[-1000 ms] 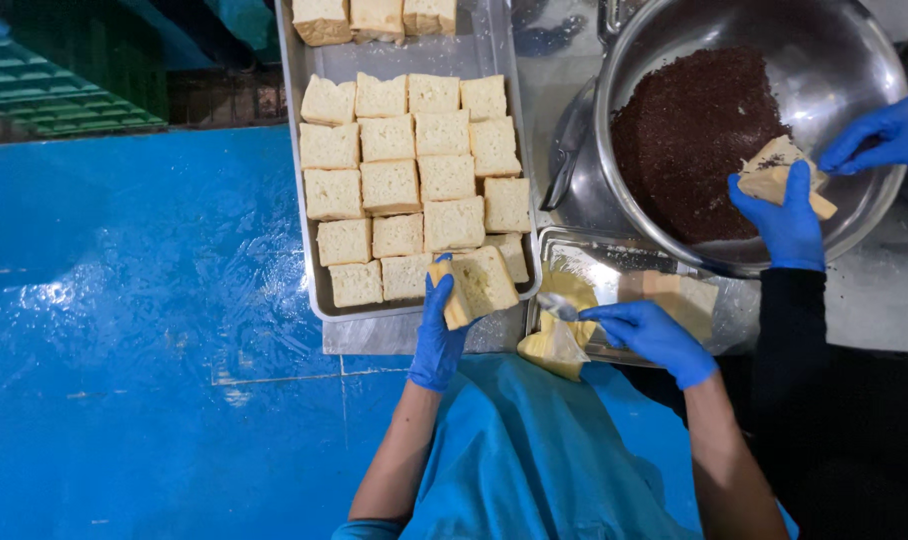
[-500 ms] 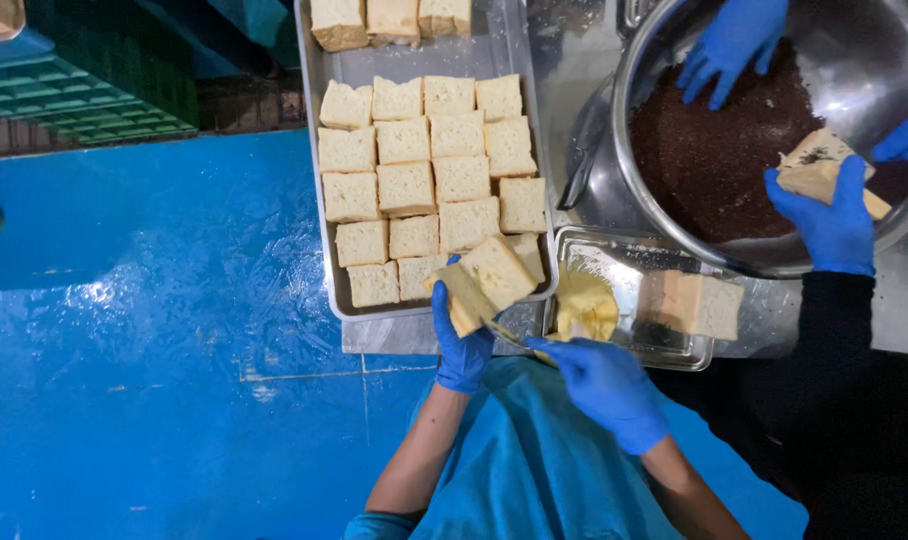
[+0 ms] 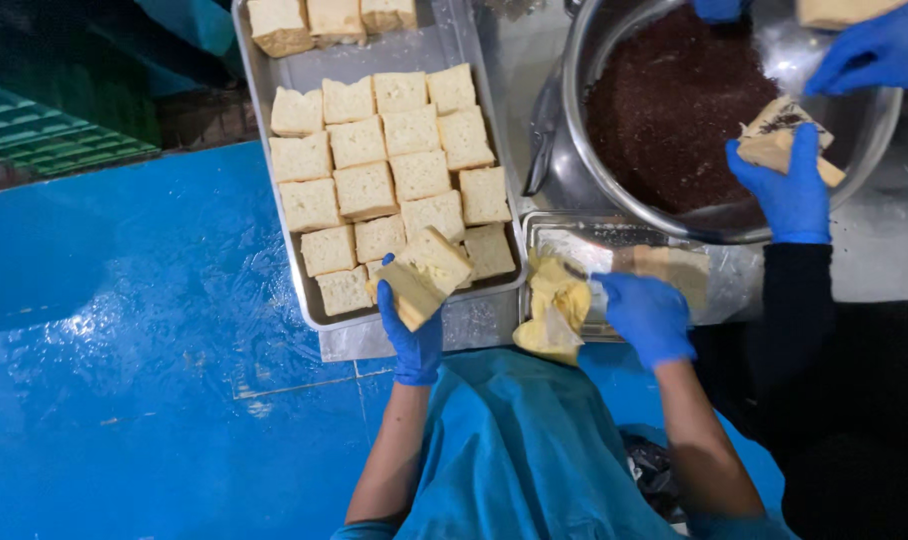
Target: The person holds a slice of bread and spreads a yellow filling onto it with a small spoon, working at a table with trays of bread squares and a large bowl of filling. A coworker dips the filled slices into a bowl of dark sprinkles, and the person continues spreading filling on more slices.
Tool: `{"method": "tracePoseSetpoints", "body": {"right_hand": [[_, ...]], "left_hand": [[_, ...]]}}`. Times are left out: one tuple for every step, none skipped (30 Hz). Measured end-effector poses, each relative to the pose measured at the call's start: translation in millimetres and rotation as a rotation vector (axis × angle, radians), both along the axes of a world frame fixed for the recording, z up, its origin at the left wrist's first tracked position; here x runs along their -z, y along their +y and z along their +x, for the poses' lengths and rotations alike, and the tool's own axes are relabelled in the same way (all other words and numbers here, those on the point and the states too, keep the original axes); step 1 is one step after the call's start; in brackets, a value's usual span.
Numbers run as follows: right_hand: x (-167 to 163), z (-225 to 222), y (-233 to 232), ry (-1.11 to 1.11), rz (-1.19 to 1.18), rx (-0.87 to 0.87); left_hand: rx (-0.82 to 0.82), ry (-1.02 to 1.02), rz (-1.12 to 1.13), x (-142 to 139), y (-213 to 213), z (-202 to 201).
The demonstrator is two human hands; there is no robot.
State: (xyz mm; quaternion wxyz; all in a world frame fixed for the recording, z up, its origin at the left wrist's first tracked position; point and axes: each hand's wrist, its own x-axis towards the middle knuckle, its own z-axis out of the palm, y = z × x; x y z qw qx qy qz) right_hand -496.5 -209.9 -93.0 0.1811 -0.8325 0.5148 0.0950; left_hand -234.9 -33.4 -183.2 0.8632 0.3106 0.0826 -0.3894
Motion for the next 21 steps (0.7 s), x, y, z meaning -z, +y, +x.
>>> {"method": "tracePoseSetpoints", "body": {"right_hand": [[15, 3, -8, 0.020, -0.057, -0.053], [28, 8, -15, 0.070, -0.036, -0.085], [39, 12, -19, 0.120, -0.011, -0.116], [47, 15, -23, 0.170, 0.015, -0.148], [52, 17, -24, 0.133, 0.045, -0.175], [52, 20, -26, 0.096, 0.076, -0.205], [51, 21, -27, 0.059, 0.105, -0.238], [50, 20, -28, 0.054, 0.125, -0.233], [47, 20, -30, 0.050, 0.146, -0.228], [44, 20, -31, 0.047, 0.168, -0.224], [41, 21, -33, 0.064, 0.122, -0.231], [39, 22, -34, 0.082, 0.077, -0.237], [38, 23, -35, 0.102, 0.033, -0.243], [39, 24, -35, 0.050, 0.006, -0.268], [40, 25, -35, -0.008, -0.027, -0.293], [42, 25, -34, -0.066, -0.062, -0.319], [45, 24, -33, -0.064, 0.042, -0.304], [45, 22, -32, -0.058, 0.150, -0.289], [45, 18, -31, -0.051, 0.256, -0.272], [45, 13, -29, -0.177, 0.399, -0.284], [46, 7, -28, -0.305, 0.545, -0.294]], "left_hand": [[0.022, -0.007, -0.005, -1, 0, -3], [0.040, -0.015, -0.011, -3, 0, -7], [0.060, -0.022, -0.013, -6, 0, -12], [0.083, 0.007, -0.019, -8, 0, -17], [0.101, 0.034, -0.028, -10, -1, -22], [0.117, 0.062, -0.037, -12, -1, -26], [0.131, 0.049, -0.028, -14, 0, -29], [0.142, 0.036, -0.019, -16, 2, -32], [0.153, 0.023, -0.009, -18, 3, -33], [0.153, 0.045, -0.015, -20, 4, -33], [0.155, 0.069, -0.020, -21, 6, -33], [0.157, 0.095, -0.024, -23, 7, -32], [0.157, 0.077, -0.015, -25, 8, -31], [0.159, 0.056, -0.007, -27, 8, -30], [0.160, 0.028, -0.005, -30, 7, -28], [0.150, 0.028, -0.010, -32, 5, -25], [0.137, 0.031, -0.017, -35, 3, -23], [0.123, 0.038, -0.021, -38, 2, -22], [0.120, -0.025, -0.014, -41, 1, -21], [0.117, -0.090, -0.003, -43, 0, -19], [0.116, -0.153, 0.013, -45, 0, -18]]}}
